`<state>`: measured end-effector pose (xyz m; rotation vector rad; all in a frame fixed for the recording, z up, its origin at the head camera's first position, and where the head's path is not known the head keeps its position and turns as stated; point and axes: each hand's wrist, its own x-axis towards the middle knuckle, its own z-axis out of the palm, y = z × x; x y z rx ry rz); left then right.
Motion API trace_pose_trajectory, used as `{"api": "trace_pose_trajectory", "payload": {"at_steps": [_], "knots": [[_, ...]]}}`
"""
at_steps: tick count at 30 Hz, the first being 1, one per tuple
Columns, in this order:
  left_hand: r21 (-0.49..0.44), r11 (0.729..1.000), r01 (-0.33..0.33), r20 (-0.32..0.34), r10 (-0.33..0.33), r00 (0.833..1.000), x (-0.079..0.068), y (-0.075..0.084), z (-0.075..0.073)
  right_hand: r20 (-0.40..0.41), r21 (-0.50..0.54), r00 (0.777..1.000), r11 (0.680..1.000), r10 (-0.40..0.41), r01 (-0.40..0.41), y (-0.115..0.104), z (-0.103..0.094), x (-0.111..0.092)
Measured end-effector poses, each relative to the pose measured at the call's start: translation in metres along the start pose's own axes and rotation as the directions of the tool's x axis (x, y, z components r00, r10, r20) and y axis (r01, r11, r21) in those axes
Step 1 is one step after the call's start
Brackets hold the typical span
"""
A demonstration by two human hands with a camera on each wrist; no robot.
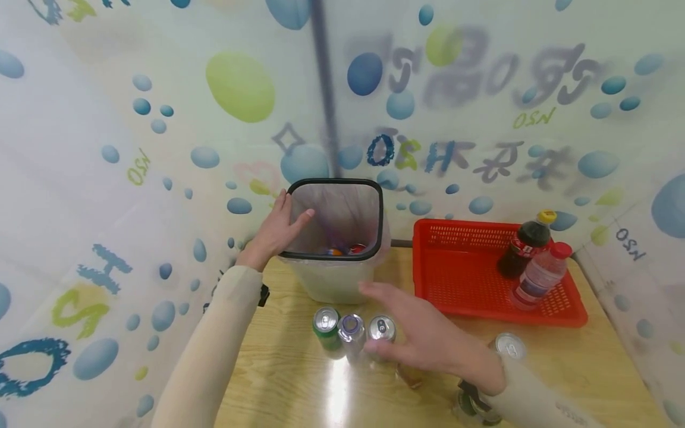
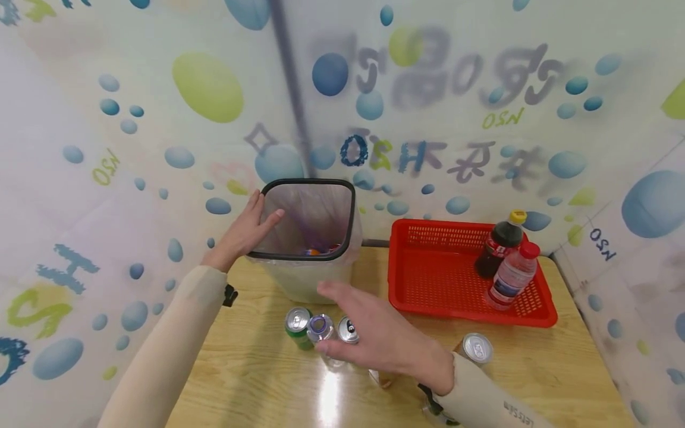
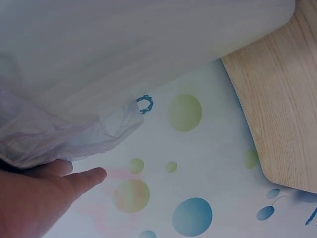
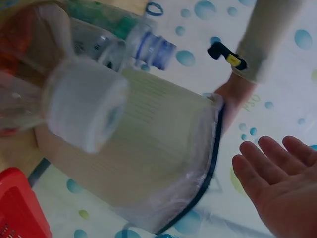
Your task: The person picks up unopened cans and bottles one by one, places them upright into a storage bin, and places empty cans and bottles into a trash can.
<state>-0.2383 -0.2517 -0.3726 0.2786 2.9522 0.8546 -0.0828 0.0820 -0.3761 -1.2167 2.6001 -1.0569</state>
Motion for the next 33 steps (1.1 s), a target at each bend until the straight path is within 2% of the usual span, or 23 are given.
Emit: {"api": "trace_pose_trajectory", "payload": {"at_steps": [7,11,13,17,24,33], "knots": [[0.006,1.0,0.009,0.0,-0.009,1.0,-0.001,0.001,0.001,0.083,-0.041,0.994,0.997,0.075,-0.072,0.015,0.018,0.011],[0.013,1.0,0.005,0.004,-0.005,1.0,0.001,0.002,0.002,0.163,-0.041,0.979,0.992,0.125,-0.12,0.023,0.025,0.02],[0.018,1.0,0.003,0.005,-0.003,1.0,0.002,0.003,0.003,0.191,-0.073,0.972,0.989,0.137,-0.125,0.025,0.029,0.025],[0.026,1.0,0.004,0.009,-0.004,1.0,0.002,0.003,0.002,0.241,-0.155,0.96,0.982,0.141,-0.105,0.023,0.037,0.039],[0.02,1.0,0.022,0.009,-0.023,1.0,-0.002,0.0,0.001,0.308,-0.276,0.95,0.961,0.059,0.03,0.022,0.048,0.064],[0.022,0.999,0.024,0.006,-0.024,1.0,-0.001,0.0,0.001,0.395,-0.308,0.914,0.951,0.09,0.039,0.035,0.058,0.071]]}}
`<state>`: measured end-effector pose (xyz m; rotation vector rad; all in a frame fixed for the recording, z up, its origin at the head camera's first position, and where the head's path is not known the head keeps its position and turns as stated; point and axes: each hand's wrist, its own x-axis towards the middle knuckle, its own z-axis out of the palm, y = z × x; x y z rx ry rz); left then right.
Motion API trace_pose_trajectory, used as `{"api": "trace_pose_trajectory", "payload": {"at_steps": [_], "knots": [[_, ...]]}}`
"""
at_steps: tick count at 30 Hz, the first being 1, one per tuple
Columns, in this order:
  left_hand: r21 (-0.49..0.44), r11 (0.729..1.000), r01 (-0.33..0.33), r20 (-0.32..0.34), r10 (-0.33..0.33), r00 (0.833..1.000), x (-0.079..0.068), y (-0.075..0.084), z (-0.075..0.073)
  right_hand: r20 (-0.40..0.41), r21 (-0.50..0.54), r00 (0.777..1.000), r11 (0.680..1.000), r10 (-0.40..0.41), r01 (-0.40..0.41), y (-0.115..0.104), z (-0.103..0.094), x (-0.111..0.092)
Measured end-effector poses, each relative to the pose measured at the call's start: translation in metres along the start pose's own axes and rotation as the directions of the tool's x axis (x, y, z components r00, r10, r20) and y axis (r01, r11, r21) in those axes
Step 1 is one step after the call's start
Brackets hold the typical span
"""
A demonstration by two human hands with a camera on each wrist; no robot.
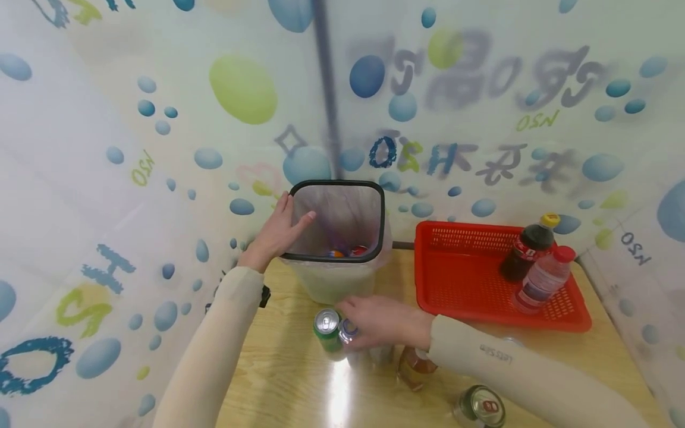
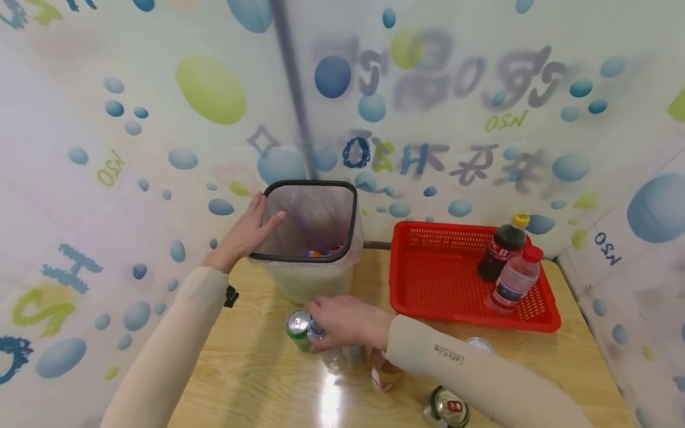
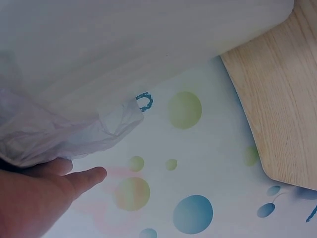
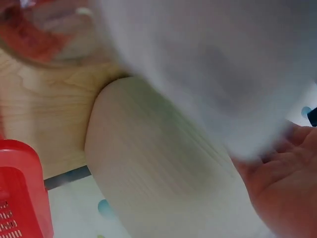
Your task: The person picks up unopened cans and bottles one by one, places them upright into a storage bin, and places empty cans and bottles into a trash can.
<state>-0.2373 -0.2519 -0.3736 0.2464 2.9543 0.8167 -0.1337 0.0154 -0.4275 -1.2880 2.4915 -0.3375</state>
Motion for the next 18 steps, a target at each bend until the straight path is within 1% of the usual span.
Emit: {"api": "trace_pose_trajectory", "payload": {"at_steps": [9,15,18], "knots": [[0.01,1.0,0.003,0.008,-0.003,1.0,-0.001,0.001,-0.002,0.052,-0.014,0.998,1.0,0.028,-0.028,0.001,0.018,0.004],[0.013,1.0,0.01,0.013,-0.011,1.0,-0.001,0.001,-0.001,0.022,-0.07,1.0,0.997,-0.021,0.022,0.002,0.026,0.006],[0.013,1.0,0.011,0.01,-0.011,1.0,0.0,0.001,-0.001,0.007,-0.071,0.999,0.997,-0.035,0.036,0.003,0.027,0.006]]}}
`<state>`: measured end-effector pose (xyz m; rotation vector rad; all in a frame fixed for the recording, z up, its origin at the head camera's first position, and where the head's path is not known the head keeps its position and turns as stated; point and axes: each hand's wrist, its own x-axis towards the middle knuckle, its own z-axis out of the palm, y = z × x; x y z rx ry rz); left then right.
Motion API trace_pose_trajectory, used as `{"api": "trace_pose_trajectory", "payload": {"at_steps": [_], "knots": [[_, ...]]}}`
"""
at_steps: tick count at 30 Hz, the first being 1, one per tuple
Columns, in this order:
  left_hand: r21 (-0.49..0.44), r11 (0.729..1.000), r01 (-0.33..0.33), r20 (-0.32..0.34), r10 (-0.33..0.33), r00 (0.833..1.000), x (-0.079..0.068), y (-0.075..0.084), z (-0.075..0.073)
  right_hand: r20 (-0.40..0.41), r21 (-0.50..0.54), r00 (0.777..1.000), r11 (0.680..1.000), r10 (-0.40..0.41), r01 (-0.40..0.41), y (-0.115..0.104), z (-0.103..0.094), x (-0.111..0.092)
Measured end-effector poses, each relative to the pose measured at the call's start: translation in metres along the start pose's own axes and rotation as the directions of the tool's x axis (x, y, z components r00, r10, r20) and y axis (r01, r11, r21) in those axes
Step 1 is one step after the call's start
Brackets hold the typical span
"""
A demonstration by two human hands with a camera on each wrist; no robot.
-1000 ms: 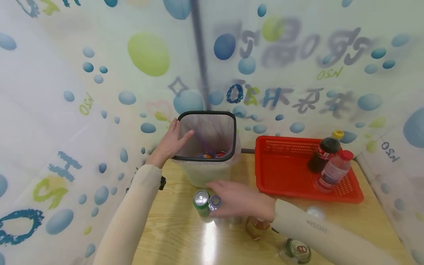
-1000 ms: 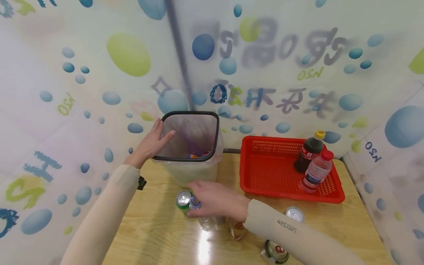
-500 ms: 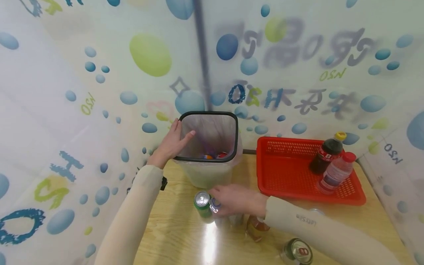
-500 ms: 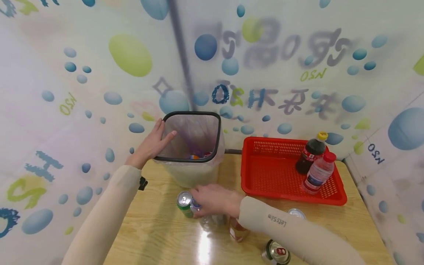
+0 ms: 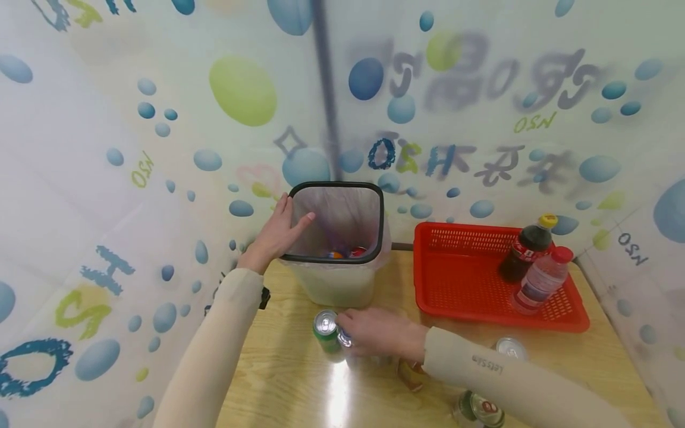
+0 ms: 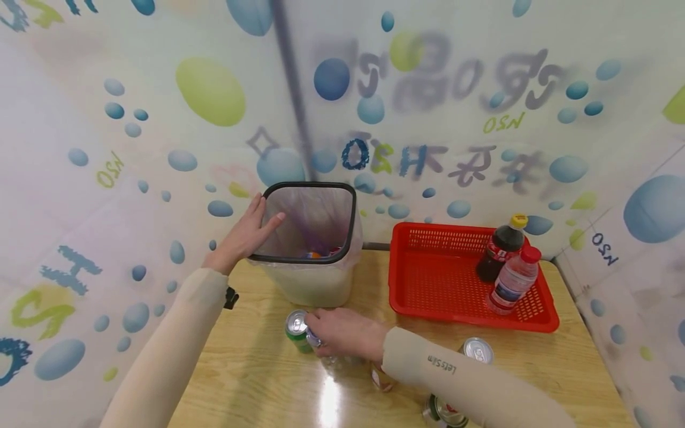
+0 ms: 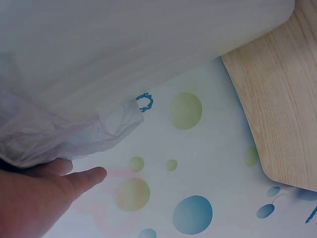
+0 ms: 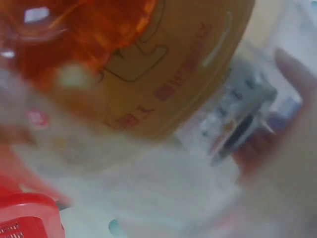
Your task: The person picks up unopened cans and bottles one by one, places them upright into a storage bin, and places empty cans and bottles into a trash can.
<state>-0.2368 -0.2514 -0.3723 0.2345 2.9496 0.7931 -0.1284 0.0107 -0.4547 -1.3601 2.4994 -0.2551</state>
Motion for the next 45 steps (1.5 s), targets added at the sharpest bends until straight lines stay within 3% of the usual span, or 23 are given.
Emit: {"api": "trace_pose_trajectory", "payload": {"at_steps": [7,15,24,32,36,45], "knots": [[0.001,1.0,-0.009,-0.012,0.009,1.0,0.001,-0.001,0.001,-0.026,0.027,1.0,1.0,0.004,-0.003,0.001,0.001,-0.001],[-0.011,1.0,-0.015,-0.017,0.015,1.0,0.001,-0.002,0.001,-0.004,0.101,0.999,0.994,0.032,-0.031,0.001,-0.009,-0.008],[-0.022,1.0,-0.018,-0.018,0.018,1.0,-0.001,-0.001,0.0,-0.11,0.098,0.994,0.995,-0.012,0.023,-0.004,-0.028,-0.025],[-0.02,1.0,-0.019,-0.019,0.019,1.0,0.0,-0.001,0.001,-0.122,0.211,0.991,0.977,0.053,-0.027,-0.01,-0.069,-0.05],[-0.021,1.0,-0.022,-0.016,0.021,1.0,0.0,0.0,0.001,-0.166,0.229,0.984,0.973,0.071,-0.032,-0.011,-0.089,-0.062],[-0.028,0.999,-0.025,-0.013,0.024,1.0,0.0,0.0,0.0,-0.301,0.29,0.937,0.953,0.178,-0.088,-0.011,-0.131,-0.087]]}}
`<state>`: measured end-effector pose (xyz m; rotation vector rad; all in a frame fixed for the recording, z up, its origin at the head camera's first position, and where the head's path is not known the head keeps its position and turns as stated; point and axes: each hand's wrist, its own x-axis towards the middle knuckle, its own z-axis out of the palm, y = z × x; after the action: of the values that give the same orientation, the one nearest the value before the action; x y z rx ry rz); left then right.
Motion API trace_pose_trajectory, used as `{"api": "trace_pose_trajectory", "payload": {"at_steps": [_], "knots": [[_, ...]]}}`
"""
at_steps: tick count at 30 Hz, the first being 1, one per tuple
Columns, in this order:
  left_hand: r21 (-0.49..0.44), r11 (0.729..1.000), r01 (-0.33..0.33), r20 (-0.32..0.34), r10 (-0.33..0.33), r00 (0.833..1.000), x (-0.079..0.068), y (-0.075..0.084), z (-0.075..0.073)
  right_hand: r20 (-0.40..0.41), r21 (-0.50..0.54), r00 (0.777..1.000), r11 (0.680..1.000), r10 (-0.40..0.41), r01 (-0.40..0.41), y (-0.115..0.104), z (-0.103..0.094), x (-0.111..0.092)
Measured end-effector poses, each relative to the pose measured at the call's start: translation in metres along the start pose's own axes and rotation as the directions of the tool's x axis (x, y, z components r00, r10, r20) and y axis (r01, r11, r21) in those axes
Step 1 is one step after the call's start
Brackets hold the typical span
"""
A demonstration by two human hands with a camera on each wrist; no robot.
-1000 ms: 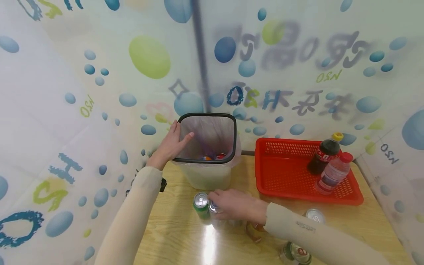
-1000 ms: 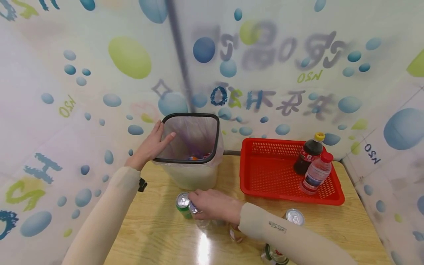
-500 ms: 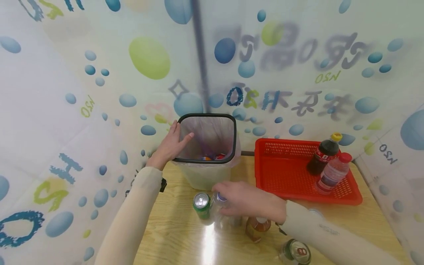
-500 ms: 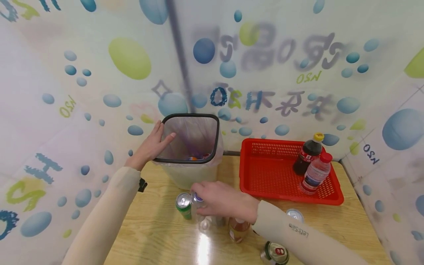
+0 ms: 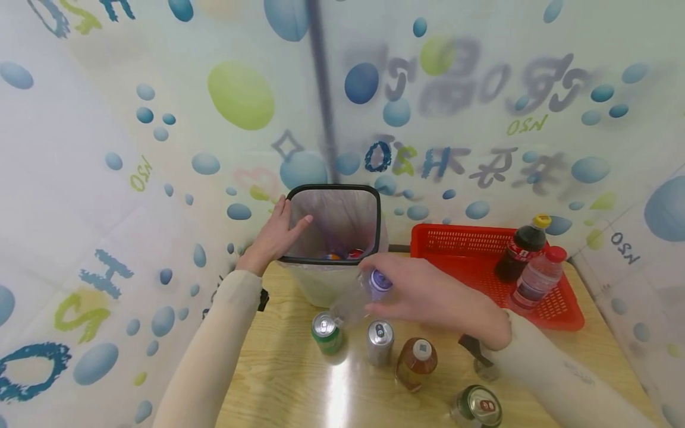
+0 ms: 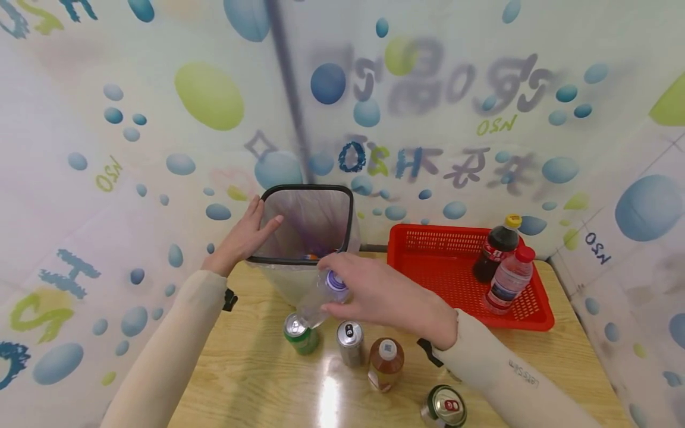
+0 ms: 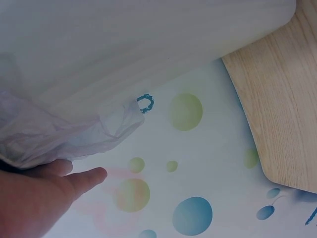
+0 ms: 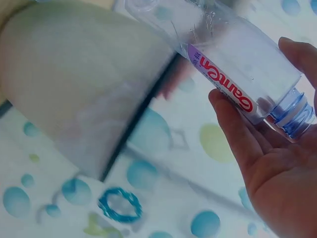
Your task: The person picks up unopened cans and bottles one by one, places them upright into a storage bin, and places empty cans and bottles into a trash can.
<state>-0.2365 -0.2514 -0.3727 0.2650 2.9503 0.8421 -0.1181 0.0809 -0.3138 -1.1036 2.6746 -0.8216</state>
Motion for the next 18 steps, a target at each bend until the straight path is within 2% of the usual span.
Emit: {"api": "trace_pose_trajectory", "payload": {"at_steps": [6,10,14,18], "knots": [[0.016,1.0,0.01,0.002,-0.01,1.0,0.001,0.0,0.0,-0.113,0.009,0.993,0.999,-0.031,0.033,-0.003,-0.025,-0.007],[0.017,1.0,0.015,-0.001,-0.015,1.0,0.0,0.0,0.0,-0.183,0.025,0.983,0.999,-0.021,0.026,-0.003,-0.038,-0.008],[0.027,1.0,0.015,-0.002,-0.015,1.0,0.0,0.0,0.0,-0.258,0.066,0.966,0.996,-0.033,0.052,-0.002,-0.047,-0.006],[0.032,0.999,0.012,-0.004,-0.012,1.0,0.0,0.0,0.001,-0.345,0.081,0.936,0.992,-0.065,0.098,0.003,-0.048,0.003]]}}
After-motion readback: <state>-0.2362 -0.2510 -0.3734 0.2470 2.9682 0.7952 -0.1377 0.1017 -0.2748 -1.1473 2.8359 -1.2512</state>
